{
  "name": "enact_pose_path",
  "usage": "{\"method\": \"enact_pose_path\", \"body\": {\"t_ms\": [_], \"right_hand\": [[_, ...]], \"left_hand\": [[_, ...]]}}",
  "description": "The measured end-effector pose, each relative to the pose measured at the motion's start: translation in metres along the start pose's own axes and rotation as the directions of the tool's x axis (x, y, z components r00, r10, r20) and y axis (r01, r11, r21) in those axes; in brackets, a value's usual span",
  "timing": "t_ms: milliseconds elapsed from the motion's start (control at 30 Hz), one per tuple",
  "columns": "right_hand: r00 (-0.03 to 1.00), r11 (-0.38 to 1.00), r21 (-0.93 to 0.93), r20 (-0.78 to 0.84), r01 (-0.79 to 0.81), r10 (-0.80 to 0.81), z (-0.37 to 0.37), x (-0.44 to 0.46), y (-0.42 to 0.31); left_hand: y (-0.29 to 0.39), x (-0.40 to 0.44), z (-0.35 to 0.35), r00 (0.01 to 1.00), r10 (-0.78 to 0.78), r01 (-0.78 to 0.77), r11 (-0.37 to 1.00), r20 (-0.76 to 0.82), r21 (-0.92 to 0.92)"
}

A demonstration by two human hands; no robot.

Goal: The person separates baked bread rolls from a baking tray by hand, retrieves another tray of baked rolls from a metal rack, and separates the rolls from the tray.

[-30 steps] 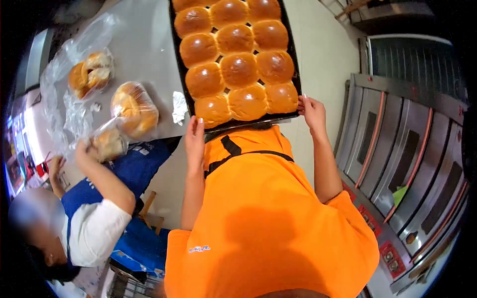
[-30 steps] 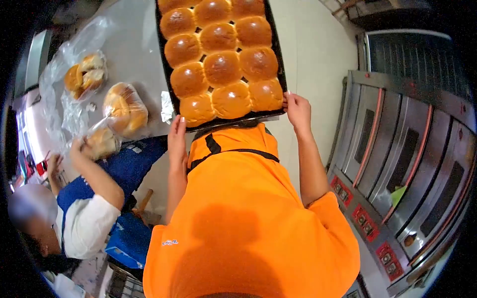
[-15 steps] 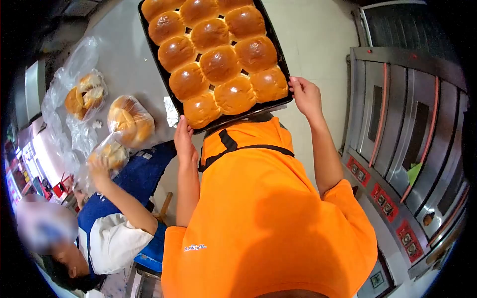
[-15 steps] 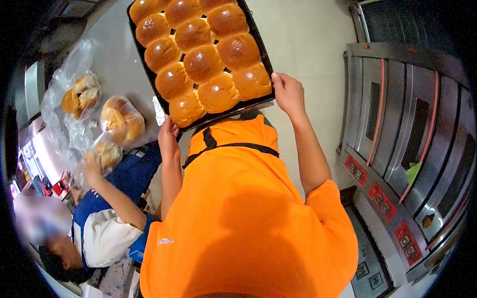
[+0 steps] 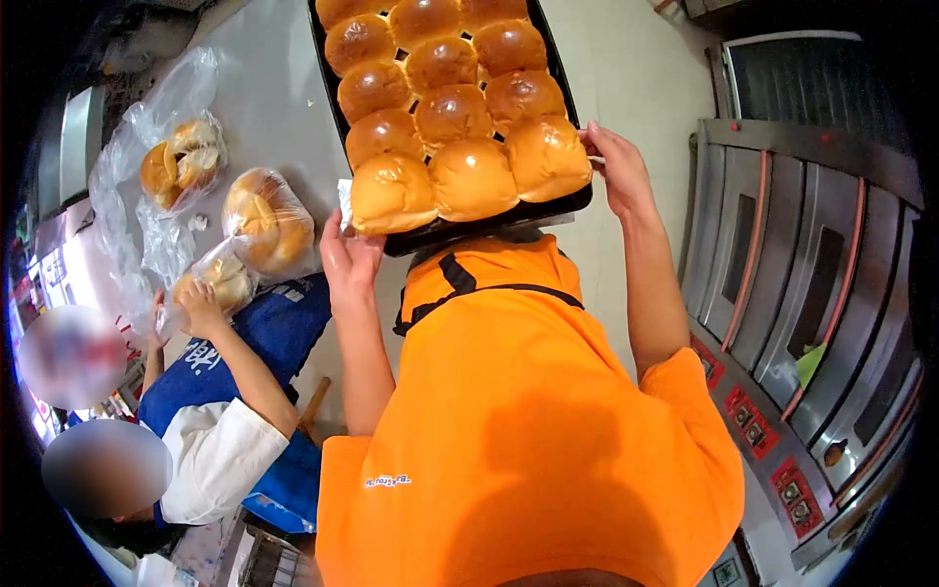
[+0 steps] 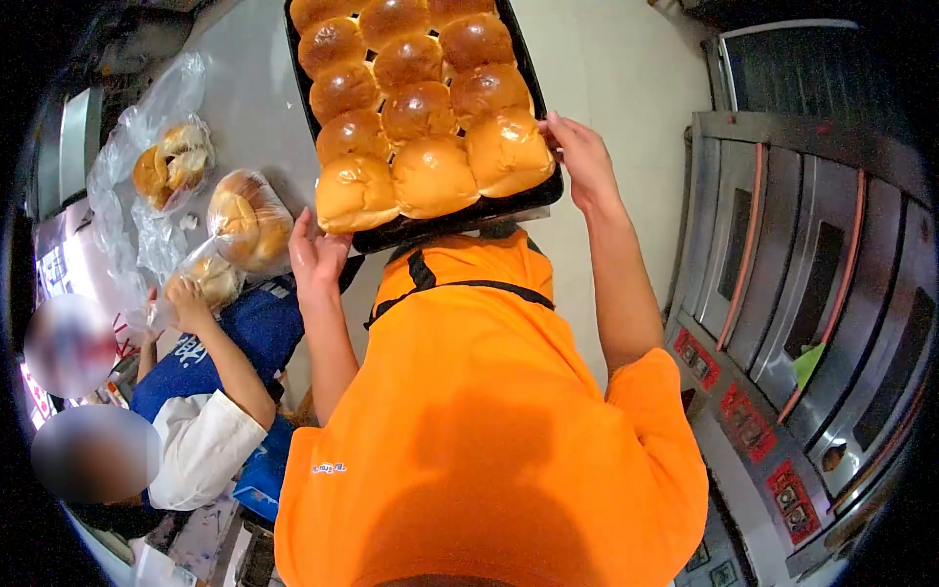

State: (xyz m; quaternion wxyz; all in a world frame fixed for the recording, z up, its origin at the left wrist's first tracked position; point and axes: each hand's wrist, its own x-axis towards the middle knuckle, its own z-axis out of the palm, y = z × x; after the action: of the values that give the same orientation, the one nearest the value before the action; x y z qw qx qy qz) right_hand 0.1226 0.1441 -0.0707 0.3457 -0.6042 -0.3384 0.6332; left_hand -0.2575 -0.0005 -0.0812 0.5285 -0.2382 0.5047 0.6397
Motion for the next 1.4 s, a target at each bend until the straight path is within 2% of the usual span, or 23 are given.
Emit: {"method": "enact_pose_path", "body": {"t_ms": [33, 67, 100, 133, 200, 267, 333, 367, 467, 533, 600, 667, 700, 733, 800, 867, 967, 1000, 1133, 1267, 1400], "right_hand": [[1.000, 1.000, -0.005, 0.002, 0.008, -0.008, 0.003, -0.005, -0.004], [0.996, 0.992, 0.087, 0.020, -0.088, 0.086, 0.005, -0.013, -0.007], [0.983, 0.968, 0.174, 0.044, -0.182, 0.177, 0.005, -0.017, -0.011], [0.984, 0.969, 0.170, 0.040, -0.179, 0.174, 0.003, -0.017, -0.008], [0.970, 0.922, 0.313, 0.158, -0.226, 0.185, -0.001, -0.015, 0.004], [0.970, 0.910, 0.347, 0.156, -0.229, 0.184, -0.004, -0.015, 0.005], [0.971, 0.827, 0.510, 0.133, -0.237, 0.197, -0.003, -0.019, -0.002], [0.973, 0.828, 0.512, 0.127, -0.230, 0.192, -0.002, -0.022, -0.005], [0.979, 0.813, 0.546, 0.132, -0.205, 0.158, -0.001, -0.025, -0.011], [0.980, 0.797, 0.575, 0.169, -0.185, 0.105, -0.002, -0.023, -0.005], [0.970, 0.777, 0.591, 0.221, -0.217, 0.103, -0.016, -0.010, 0.015], [0.950, 0.755, 0.598, 0.295, -0.269, 0.105, -0.015, -0.001, 0.024], [0.958, 0.749, 0.606, 0.254, -0.267, 0.135, -0.011, -0.002, 0.023], [0.963, 0.747, 0.610, 0.213, -0.263, 0.165, -0.009, -0.002, 0.023], [0.954, 0.749, 0.593, 0.237, -0.293, 0.186, -0.013, 0.004, 0.036], [0.946, 0.756, 0.574, 0.250, -0.315, 0.205, -0.014, 0.006, 0.046], [0.943, 0.802, 0.496, 0.161, -0.333, 0.292, -0.010, 0.002, 0.049], [0.938, 0.809, 0.474, 0.179, -0.346, 0.296, -0.008, 0.002, 0.052], [0.934, 0.808, 0.473, 0.115, -0.351, 0.339, -0.004, 0.008, 0.056], [0.936, 0.851, 0.404, 0.045, -0.336, 0.348, -0.006, 0.012, 0.055], [0.932, 0.839, 0.425, 0.029, -0.340, 0.362, -0.001, 0.015, 0.046]], "left_hand": [[0.001, -0.003, 0.000, 0.984, -0.123, 0.125, 0.992, 0.130, -0.007], [0.001, -0.005, 0.001, 0.936, -0.241, 0.248, 0.969, 0.258, 0.005], [0.000, -0.008, 0.008, 0.936, -0.277, 0.279, 0.960, 0.216, 0.020], [0.000, -0.006, 0.007, 0.934, -0.281, 0.284, 0.959, 0.220, 0.017], [0.003, -0.002, 0.003, 0.924, -0.277, 0.291, 0.957, 0.264, -0.012], [0.004, -0.001, -0.001, 0.921, -0.289, 0.310, 0.950, 0.263, -0.042], [0.001, -0.012, 0.009, 0.952, -0.211, 0.224, 0.974, 0.223, -0.038], [-0.003, -0.009, 0.003, 0.948, -0.172, 0.173, 0.985, 0.269, 0.021], [-0.014, -0.017, 0.007, 0.932, -0.094, 0.100, 0.995, 0.351, -0.001], [-0.020, -0.016, 0.005, 0.921, -0.099, 0.115, 0.993, 0.377, -0.019], [-0.019, -0.016, -0.001, 0.920, -0.075, 0.102, 0.993, 0.386, -0.051], [-0.020, -0.016, -0.004, 0.882, -0.152, 0.227, 0.967, 0.447, -0.119], [-0.021, -0.016, -0.004, 0.899, -0.148, 0.227, 0.963, 0.413, -0.148], [-0.023, -0.016, -0.004, 0.913, -0.120, 0.171, 0.980, 0.389, -0.098], [-0.026, -0.005, -0.015, 0.899, -0.135, 0.173, 0.983, 0.418, -0.055], [-0.028, -0.006, -0.019, 0.912, -0.172, 0.189, 0.982, 0.372, -0.010], [-0.037, -0.008, -0.027, 0.915, -0.110, 0.113, 0.993, 0.387, 0.015], [-0.038, -0.011, -0.028, 0.905, -0.090, 0.081, 0.996, 0.416, 0.040], [-0.043, -0.020, -0.023, 0.904, -0.035, -0.004, 0.996, 0.426, 0.089], [-0.037, -0.013, -0.025, 0.871, -0.072, 0.067, 0.997, 0.487, 0.029], [-0.034, 0.005, -0.020, 0.899, -0.112, 0.159, 0.984, 0.422, -0.078]]}}
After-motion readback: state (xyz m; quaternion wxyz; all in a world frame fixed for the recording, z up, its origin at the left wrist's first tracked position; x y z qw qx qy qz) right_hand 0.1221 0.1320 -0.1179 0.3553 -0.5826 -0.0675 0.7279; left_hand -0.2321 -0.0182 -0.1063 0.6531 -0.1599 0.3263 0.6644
